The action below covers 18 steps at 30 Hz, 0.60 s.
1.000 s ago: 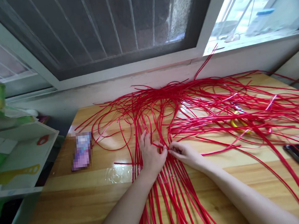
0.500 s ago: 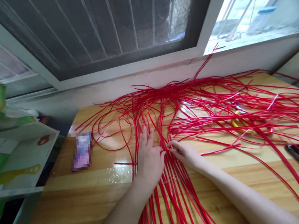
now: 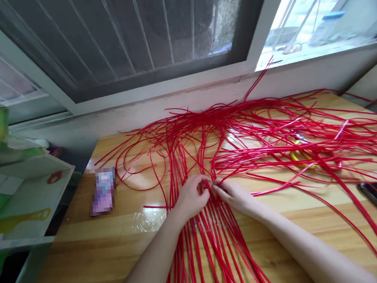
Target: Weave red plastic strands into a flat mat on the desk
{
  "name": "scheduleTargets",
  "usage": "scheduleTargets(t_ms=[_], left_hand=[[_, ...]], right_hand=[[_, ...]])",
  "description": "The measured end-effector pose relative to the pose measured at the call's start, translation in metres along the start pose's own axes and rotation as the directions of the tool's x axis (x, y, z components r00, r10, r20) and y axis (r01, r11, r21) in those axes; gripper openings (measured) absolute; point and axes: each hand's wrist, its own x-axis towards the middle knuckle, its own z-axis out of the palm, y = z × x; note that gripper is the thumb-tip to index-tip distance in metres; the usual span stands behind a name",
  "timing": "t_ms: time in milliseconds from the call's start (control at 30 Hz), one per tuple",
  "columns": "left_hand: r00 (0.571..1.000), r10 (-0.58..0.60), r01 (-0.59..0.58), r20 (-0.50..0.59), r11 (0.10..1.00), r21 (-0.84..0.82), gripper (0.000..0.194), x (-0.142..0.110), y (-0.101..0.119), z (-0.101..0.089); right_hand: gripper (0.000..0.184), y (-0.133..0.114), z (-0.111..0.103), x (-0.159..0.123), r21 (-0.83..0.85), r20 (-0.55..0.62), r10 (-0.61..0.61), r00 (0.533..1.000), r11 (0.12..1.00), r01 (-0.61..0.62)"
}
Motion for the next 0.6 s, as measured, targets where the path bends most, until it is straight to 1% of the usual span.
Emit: scheduleTargets(t_ms=[67,100,233,333,400,467,600], left_hand=[[1.0,0.029,-0.029,-0.005,0.997,0.075,0.029,0.002,-0.007,0.005],[1.0,0.024,-0.022,-0.015,0.994,0.108,0.028,0.003,-0.01,0.007],[0.993,-0.078,0.092,-0.09,0.981,0.172,0.023,0.009,-0.019,0.016],[0.986,-0.106,0.131,-0.129,0.972,0.197,0.021,0.012,-0.022,0.019],[0.983,-0.115,0.148,-0.146,0.96,0.238,0.021,0.015,-0.021,0.02],[0.976,-0.148,0.192,-0.161,0.935,0.299,0.021,0.018,-0.017,0.022],[0.945,-0.264,0.324,-0.191,0.825,0.463,0.024,0.03,-0.002,0.026]], right_hand=[[0.022,-0.001,-0.001,0.0,-0.001,0.005,-0.003,1.0,1.0,0.003],[0.021,-0.002,-0.002,0.0,0.002,0.005,-0.002,1.0,1.0,0.002],[0.02,-0.003,0.0,0.0,0.02,-0.016,0.026,1.0,0.999,-0.026],[0.021,0.0,0.002,0.0,0.028,-0.025,0.047,0.999,0.999,-0.046],[0.023,0.002,0.004,0.001,0.032,-0.036,0.045,0.998,0.999,-0.044],[0.022,0.003,0.004,0.001,0.049,-0.052,0.028,0.998,0.998,-0.025],[0.019,0.002,0.004,0.001,0.098,-0.055,0.011,0.998,0.995,-0.006]])
